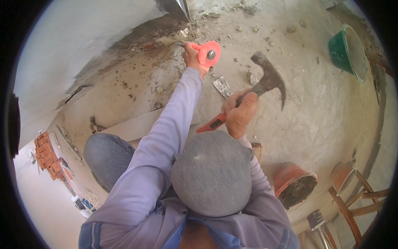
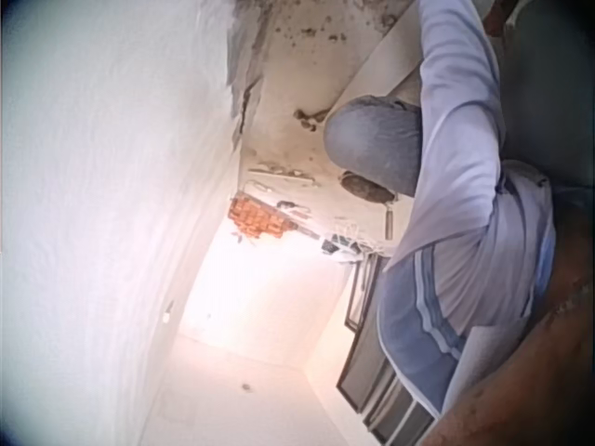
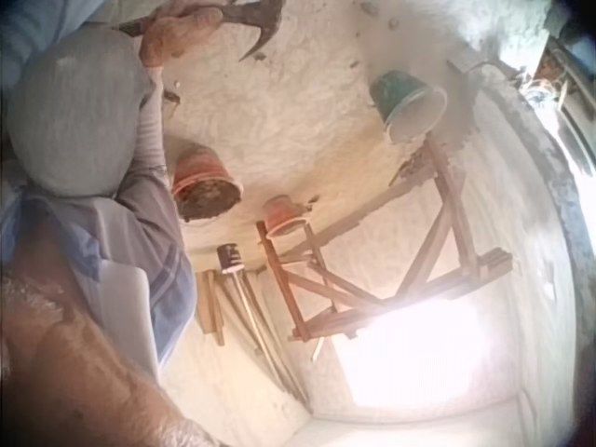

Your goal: The person sits on the floor and uses a notched trowel to apply adhesive to the back of a rectangular tile. They then place the tile on the floor and use a hammer to strike a red suction cup tool attached to the tile's surface.

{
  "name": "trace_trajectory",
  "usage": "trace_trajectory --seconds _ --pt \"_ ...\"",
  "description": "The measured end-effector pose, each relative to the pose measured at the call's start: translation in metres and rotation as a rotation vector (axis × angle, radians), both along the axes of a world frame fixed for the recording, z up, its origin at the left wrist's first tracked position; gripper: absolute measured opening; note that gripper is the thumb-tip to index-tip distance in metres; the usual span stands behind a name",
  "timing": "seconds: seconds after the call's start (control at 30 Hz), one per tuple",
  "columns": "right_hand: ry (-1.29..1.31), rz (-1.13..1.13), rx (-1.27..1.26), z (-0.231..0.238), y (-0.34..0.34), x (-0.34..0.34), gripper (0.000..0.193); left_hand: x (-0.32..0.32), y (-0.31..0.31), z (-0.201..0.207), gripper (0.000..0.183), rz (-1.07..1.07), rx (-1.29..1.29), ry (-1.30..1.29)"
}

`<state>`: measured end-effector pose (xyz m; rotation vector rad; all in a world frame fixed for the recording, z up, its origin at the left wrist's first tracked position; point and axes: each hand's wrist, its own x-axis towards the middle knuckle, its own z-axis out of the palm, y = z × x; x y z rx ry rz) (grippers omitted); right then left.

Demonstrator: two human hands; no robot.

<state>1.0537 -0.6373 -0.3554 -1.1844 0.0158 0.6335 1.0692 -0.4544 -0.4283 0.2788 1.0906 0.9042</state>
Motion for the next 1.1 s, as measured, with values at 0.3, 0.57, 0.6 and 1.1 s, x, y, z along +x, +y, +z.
trace_trajectory --seconds 0.3,0.57,0.6,1.1 --pt "0.066 -0.071 0.046 0.002 0.020 -0.005 0.042 0.001 0.000 0.003 0.030 -0.017 0.103 0.091" --pt "0.100 0.022 0.019 0.004 0.025 0.000 0.041 -0.005 0.012 0.001 0.032 0.049 -0.012 0.082" --pt "0.131 0.080 0.007 -0.002 0.027 -0.002 0.039 -0.003 0.011 -0.001 0.033 0.104 -0.022 0.071" --pt "0.144 0.182 -0.202 -0.003 -0.023 0.045 0.038 0.029 -0.033 0.027 0.040 0.072 -0.063 0.033"
